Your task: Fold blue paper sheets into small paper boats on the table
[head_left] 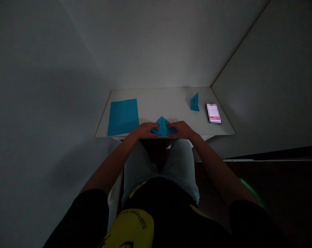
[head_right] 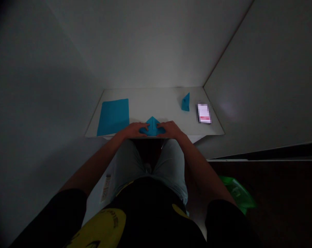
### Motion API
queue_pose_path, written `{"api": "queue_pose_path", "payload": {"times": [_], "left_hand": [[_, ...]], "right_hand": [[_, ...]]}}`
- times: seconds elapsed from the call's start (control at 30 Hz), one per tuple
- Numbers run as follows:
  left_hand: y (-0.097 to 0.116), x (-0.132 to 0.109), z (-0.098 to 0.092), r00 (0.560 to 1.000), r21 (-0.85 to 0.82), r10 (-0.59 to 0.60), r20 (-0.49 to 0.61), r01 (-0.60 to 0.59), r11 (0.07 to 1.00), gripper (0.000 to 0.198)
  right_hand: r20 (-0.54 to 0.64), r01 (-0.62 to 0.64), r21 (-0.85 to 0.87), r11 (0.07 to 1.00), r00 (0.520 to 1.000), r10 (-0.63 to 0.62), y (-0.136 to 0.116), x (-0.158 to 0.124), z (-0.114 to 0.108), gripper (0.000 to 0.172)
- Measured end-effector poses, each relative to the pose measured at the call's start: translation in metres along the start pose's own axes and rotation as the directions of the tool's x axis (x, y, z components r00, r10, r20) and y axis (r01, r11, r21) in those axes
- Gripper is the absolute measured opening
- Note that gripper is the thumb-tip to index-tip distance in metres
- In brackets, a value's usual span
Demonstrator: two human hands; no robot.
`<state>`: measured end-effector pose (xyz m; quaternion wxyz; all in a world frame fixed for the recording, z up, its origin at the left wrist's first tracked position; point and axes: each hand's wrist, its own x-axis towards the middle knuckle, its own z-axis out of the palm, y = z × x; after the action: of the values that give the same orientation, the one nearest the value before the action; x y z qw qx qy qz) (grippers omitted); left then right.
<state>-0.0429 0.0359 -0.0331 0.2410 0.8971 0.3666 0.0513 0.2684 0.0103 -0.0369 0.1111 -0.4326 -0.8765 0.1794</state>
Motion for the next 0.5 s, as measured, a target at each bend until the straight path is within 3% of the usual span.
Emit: {"api": "queue_pose_path", "payload": {"times": [0.1, 0.23, 0.37, 0.5], "left_hand": [[-0.003, 0.003, -0.001, 1.0, -0.013, 0.017, 0.017, -0.016, 1.0, 0.036], [0.002, 0.005, -0.004, 1.0, 0.0, 0.013, 0.018, -0.013, 1.0, 0.026], [0.008, 0.007, -0.008, 0.998, 0.058, -0.054, 0.011, 0.054, 0.997, 0.035], [0.01, 0.013, -0.01, 0.989, 0.093, -0.134, -0.061, 0.139, 0.986, 0.043]], "right_hand": [[0.003, 0.008, -0.015, 1.0, 1.0, -0.007, -0.001, 0.0, 0.0, 0.058], [0.006, 0.001, -0.018, 1.0, 1.0, -0.001, 0.0, 0.001, 0.0, 0.046], [-0.007, -0.002, -0.014, 1.0, 1.0, 0.002, 0.001, 0.004, 0.001, 0.035], [-0.069, -0.119, -0.069, 0.99, 0.991, 0.115, -0.003, 0.008, 0.002, 0.038]]}}
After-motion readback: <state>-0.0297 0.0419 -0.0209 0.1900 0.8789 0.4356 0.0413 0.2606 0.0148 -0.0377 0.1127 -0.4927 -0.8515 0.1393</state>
